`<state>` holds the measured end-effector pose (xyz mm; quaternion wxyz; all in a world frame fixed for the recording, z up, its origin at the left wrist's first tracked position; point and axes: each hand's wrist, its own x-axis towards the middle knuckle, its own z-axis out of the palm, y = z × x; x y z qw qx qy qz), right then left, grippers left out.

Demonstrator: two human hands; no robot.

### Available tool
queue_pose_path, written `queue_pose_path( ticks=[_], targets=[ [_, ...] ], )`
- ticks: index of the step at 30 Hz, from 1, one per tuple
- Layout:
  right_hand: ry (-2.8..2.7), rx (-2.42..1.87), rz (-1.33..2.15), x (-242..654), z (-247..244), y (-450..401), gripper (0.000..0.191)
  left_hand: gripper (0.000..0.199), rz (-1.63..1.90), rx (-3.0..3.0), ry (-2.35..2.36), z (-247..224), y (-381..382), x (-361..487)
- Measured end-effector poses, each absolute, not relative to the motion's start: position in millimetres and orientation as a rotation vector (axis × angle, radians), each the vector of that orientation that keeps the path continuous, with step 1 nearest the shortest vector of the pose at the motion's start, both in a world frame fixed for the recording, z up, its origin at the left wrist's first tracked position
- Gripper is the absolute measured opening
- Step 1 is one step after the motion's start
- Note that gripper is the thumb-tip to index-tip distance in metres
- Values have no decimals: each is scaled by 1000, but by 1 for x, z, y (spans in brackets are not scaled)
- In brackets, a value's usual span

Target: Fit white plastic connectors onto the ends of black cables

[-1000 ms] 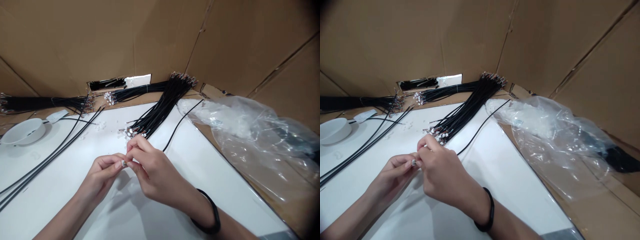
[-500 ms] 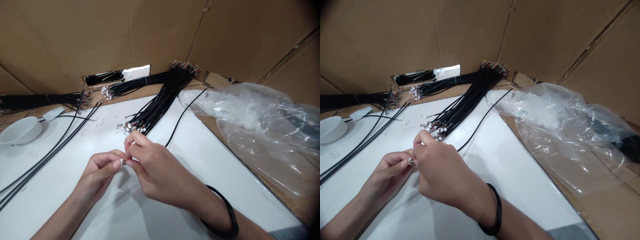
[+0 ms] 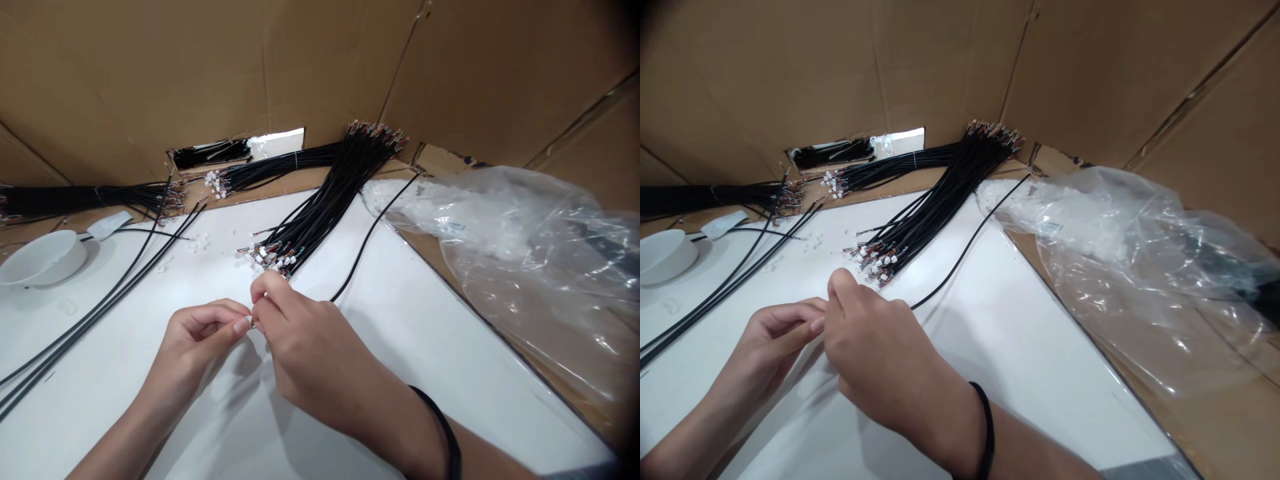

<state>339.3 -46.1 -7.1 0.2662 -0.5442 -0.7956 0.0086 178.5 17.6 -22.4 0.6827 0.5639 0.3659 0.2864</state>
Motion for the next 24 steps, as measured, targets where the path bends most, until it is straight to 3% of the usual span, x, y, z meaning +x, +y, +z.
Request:
queue_pose_path(
  ticks=[10, 17, 24],
  targets=[
    [-2131, -1290, -11, 342, -20, -41, 20, 8, 566, 1198, 775, -26, 19, 177],
    [-2024, -1195, 136, 346, -26, -36, 5, 16, 563, 1035, 769, -28, 20, 177],
    [-1837, -1044, 399, 348, -21, -33, 6, 16, 650, 940, 712, -26, 16, 178]
  ],
)
